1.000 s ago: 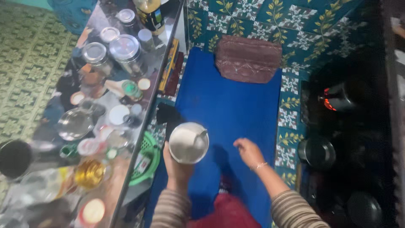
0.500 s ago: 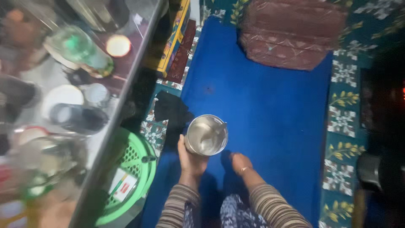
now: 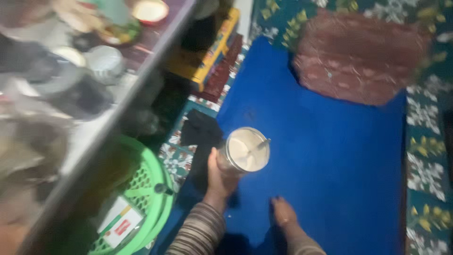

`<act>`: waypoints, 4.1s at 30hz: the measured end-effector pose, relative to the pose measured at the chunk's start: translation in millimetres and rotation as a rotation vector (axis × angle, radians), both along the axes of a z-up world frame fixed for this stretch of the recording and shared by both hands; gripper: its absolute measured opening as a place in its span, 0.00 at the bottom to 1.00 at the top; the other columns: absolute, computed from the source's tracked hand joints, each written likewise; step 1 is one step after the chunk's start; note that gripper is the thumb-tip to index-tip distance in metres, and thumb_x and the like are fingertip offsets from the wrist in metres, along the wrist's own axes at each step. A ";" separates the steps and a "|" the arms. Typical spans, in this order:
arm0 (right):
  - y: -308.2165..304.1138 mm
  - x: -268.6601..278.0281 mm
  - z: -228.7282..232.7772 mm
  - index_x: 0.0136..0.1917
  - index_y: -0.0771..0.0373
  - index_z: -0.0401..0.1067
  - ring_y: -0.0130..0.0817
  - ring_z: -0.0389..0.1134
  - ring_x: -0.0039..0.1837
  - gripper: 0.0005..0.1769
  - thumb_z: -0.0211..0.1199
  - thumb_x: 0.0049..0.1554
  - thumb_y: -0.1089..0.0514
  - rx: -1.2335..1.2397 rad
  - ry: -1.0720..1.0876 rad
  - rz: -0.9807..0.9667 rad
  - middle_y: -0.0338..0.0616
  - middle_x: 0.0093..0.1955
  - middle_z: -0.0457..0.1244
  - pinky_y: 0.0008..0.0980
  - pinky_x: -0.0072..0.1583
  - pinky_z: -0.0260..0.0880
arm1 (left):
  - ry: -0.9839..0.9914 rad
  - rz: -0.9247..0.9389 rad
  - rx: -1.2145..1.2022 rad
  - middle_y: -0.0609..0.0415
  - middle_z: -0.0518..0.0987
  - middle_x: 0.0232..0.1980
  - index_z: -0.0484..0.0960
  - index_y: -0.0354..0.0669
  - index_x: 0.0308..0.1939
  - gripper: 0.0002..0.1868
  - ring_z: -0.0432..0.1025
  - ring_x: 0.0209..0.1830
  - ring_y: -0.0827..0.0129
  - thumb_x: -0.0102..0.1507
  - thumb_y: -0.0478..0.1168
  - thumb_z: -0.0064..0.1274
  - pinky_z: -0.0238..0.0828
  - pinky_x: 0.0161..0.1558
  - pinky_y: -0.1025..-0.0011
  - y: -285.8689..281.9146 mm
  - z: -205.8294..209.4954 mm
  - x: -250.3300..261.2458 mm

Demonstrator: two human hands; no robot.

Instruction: The person sits at a low table and opens small spice packets and jars, pouring their contents into steel canisters. They spoon turmeric and red chili powder between containers, open a small bottle, and close the lids on the filled canisters.

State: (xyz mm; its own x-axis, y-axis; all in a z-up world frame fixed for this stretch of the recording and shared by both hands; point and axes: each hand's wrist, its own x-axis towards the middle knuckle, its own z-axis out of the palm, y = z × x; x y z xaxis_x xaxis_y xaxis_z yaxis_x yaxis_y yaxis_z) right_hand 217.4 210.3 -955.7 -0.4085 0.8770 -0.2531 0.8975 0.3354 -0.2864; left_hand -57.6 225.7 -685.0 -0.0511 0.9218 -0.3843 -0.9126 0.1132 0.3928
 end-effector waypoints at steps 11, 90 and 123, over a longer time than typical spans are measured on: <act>181.9 -108.0 400.0 0.55 0.66 0.76 0.28 0.71 0.50 0.09 0.63 0.64 0.75 0.520 1.272 -0.238 0.43 0.52 0.70 0.29 0.54 0.74 | 0.086 0.123 -0.059 0.46 0.74 0.70 0.68 0.49 0.70 0.40 0.67 0.70 0.50 0.67 0.70 0.23 0.62 0.63 0.37 -66.0 65.2 -50.4; -23.6 -336.5 692.3 0.52 0.65 0.77 0.23 0.70 0.45 0.08 0.70 0.58 0.64 0.283 0.889 0.782 0.40 0.47 0.70 0.24 0.48 0.71 | 0.087 0.152 -0.027 0.43 0.78 0.62 0.72 0.45 0.67 0.41 0.76 0.60 0.49 0.67 0.72 0.32 0.78 0.49 0.50 -137.2 68.1 -68.5; 25.9 -103.5 500.2 0.49 0.63 0.76 0.33 0.65 0.41 0.06 0.64 0.57 0.64 0.489 0.923 0.165 0.43 0.38 0.65 0.34 0.44 0.65 | -0.001 0.083 0.314 0.46 0.78 0.62 0.75 0.38 0.64 0.37 0.72 0.63 0.57 0.71 0.64 0.28 0.67 0.65 0.56 -35.6 120.9 -19.3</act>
State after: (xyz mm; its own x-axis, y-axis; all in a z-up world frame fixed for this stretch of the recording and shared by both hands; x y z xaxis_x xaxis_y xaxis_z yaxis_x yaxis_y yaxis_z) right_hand 114.0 236.2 -455.5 -0.3859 0.7160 0.5818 0.3336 0.6963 -0.6355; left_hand -76.9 190.1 -564.1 -0.1306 0.9881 -0.0814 -0.9143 -0.0882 0.3954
